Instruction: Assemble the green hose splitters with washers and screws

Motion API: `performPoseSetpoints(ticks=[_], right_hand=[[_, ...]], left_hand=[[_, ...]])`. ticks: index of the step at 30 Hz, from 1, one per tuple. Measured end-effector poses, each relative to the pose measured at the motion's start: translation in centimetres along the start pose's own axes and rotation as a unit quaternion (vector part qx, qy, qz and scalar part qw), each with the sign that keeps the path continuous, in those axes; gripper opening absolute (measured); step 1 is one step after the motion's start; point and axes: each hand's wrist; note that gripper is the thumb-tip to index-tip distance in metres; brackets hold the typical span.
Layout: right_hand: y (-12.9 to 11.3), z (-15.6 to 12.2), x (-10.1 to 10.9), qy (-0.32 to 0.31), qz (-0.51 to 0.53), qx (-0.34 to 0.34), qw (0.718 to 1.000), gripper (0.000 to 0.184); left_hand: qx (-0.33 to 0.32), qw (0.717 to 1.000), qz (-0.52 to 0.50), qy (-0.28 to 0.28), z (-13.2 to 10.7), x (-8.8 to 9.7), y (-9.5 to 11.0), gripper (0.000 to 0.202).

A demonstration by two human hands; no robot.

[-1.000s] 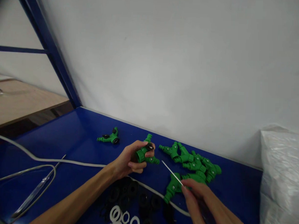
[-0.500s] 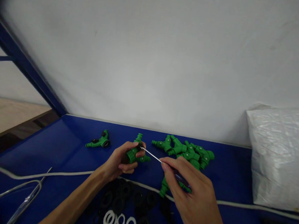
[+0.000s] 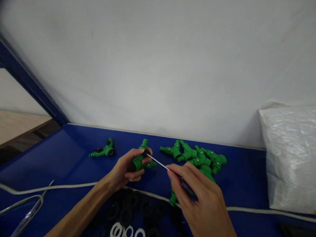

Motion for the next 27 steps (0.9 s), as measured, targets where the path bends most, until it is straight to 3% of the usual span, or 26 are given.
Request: performPoseSetpoints(ticks=[7, 14, 18, 23, 27], right_hand=[[-0.1, 0.2, 0.1, 0.004, -0.050, 0.040, 0.998, 0.023], [-0.5, 1.1, 0.6, 0.011, -0.164, 0.195, 0.967, 0.045], [-0.3, 1.0, 0.8, 0.008, -0.184, 0.214, 0.959, 0.046], [0.1, 0.7, 0.7, 0.007, -0.169, 0.190, 0.967, 0.041], [0.5, 0.5, 0.7, 0.009, -0.187, 0.226, 0.956, 0.042]], left_hand=[[-0.007, 0.999, 0.036, 0.017, 0.0, 0.1, -0.2, 0.021], [-0.015, 0.996, 0.082, 0.044, 0.2, 0.2, -0.4, 0.024], [-0.011, 0.996, 0.074, 0.047, 0.2, 0.1, -0.4, 0.024], [-0.005, 0.998, 0.054, 0.040, 0.2, 0.1, -0.4, 0.024], [-0.007, 0.998, 0.045, 0.033, 0.2, 0.0, -0.4, 0.022]])
Point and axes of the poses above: each hand's wrist, its own z-axis towards the middle knuckle, its own x-axis out of the back of the hand, y = z × x, and after that the axes turned 2 degrees about x, right-handed
